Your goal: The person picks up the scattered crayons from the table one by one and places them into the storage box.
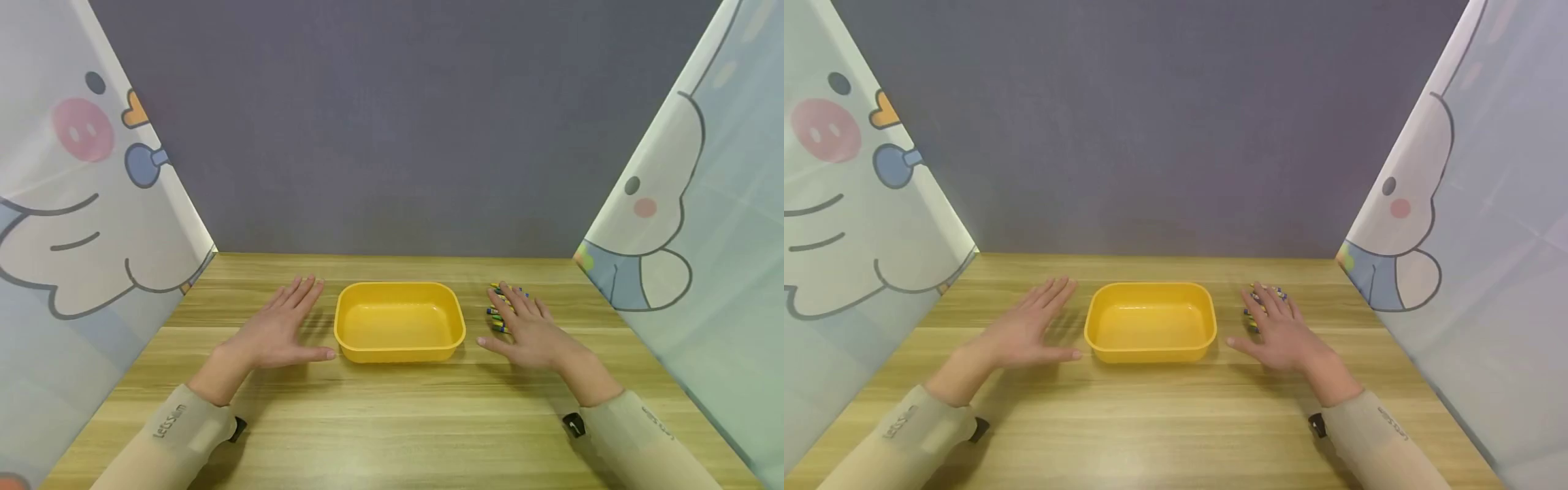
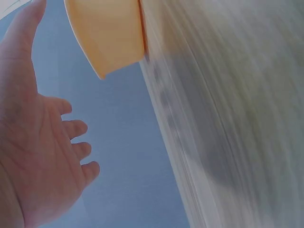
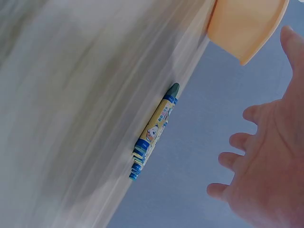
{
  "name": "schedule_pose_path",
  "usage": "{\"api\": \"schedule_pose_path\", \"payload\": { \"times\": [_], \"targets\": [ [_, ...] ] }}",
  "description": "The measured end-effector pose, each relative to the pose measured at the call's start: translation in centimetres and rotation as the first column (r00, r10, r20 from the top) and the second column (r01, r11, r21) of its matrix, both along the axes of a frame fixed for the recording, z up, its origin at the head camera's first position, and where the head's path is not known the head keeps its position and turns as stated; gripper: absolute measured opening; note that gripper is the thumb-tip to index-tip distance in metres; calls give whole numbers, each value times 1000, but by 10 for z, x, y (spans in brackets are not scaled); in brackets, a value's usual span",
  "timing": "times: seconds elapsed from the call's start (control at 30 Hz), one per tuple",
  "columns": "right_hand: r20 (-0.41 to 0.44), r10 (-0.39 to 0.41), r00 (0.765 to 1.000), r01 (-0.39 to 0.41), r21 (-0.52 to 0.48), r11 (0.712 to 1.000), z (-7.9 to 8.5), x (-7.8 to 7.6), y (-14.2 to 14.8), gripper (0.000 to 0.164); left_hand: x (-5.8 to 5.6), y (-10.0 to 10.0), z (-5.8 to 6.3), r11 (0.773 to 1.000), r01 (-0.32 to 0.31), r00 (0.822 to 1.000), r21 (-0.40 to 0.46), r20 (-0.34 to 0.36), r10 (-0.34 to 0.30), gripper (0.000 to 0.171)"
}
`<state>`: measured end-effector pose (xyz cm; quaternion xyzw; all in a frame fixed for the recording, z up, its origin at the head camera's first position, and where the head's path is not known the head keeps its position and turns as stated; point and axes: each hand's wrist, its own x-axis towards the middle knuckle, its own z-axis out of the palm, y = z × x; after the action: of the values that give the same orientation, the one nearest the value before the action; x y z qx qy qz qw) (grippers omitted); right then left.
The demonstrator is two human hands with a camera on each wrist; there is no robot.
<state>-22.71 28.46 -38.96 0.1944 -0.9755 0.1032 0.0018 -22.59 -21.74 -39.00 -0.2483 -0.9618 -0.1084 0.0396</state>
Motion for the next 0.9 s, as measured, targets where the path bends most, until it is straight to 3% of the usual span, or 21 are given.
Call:
{"api": "schedule_pose_path", "payload": {
  "times": [0.2, 0.37, 0.5, 0.63, 0.9],
  "targets": [
    [-2, -2, 1000, 2, 15, 1000, 2, -1, -1, 103, -2, 2, 0, 1000, 14, 1000, 20, 8, -14, 136],
    [1, 5, 1000, -5, 11, 1000, 1, 0, -3, 103, -3, 7, 3, 994, -8, 995, 108, 96, -3, 133],
    [-6, 5, 1000, -5, 14, 1000, 3, 0, -2, 103, -7, 12, 4, 990, -13, 986, 140, 164, -10, 131],
    [-9, 6, 1000, -5, 23, 1000, 2, 0, -2, 102, -14, 16, -4, 986, -7, 976, 169, 217, -30, 128],
    [4, 0, 1000, 0, 12, 1000, 3, -1, -2, 103, -31, 28, -10, 977, -21, 939, 212, 339, -53, 132]
  ]
}}
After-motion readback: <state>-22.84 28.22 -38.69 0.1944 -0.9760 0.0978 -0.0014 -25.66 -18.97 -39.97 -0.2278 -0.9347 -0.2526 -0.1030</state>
